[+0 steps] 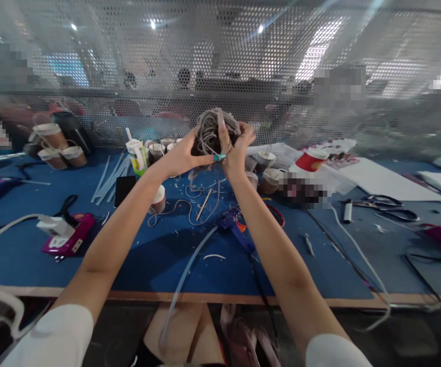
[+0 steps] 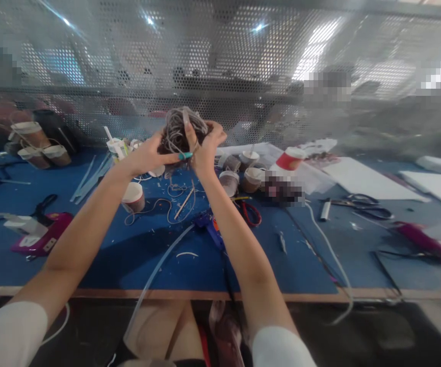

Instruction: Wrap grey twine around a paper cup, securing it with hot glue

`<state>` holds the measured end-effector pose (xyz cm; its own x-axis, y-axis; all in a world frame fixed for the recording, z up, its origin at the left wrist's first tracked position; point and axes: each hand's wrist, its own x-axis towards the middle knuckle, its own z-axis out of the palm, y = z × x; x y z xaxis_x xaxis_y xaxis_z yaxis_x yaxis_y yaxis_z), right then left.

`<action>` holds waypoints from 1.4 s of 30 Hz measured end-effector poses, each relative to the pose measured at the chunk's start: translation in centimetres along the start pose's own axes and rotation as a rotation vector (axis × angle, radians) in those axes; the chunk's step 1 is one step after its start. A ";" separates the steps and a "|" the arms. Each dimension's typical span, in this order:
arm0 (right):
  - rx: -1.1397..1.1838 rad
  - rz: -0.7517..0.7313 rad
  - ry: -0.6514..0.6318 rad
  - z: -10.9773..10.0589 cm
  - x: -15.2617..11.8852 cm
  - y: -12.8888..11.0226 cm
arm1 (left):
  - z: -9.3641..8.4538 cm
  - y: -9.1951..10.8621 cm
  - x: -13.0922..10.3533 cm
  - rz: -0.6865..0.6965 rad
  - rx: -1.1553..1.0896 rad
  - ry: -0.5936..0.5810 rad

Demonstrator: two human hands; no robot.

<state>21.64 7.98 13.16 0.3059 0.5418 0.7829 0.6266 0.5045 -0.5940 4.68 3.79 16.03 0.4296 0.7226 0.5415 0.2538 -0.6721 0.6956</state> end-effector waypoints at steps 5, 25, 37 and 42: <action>0.236 -0.112 -0.433 -0.4 0.2 -0.6 | 1.1 -0.4 0.4 -0.010 -0.269 0.073; 0.601 0.032 -0.657 -3.9 0.7 -4.1 | -0.7 0.9 0.2 -0.093 -0.269 0.201; 0.235 -0.220 -0.487 -3.0 -0.2 -4.4 | 1.0 0.8 0.5 -0.087 -0.124 0.432; 0.060 -0.331 -0.351 -2.0 -0.8 -4.0 | 1.8 1.2 0.5 -0.144 -0.071 0.491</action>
<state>20.30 4.18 15.29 -0.1692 0.5346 0.8280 0.6035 0.7204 -0.3418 6.79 3.10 16.25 -0.0675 0.8092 0.5836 0.2140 -0.5596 0.8007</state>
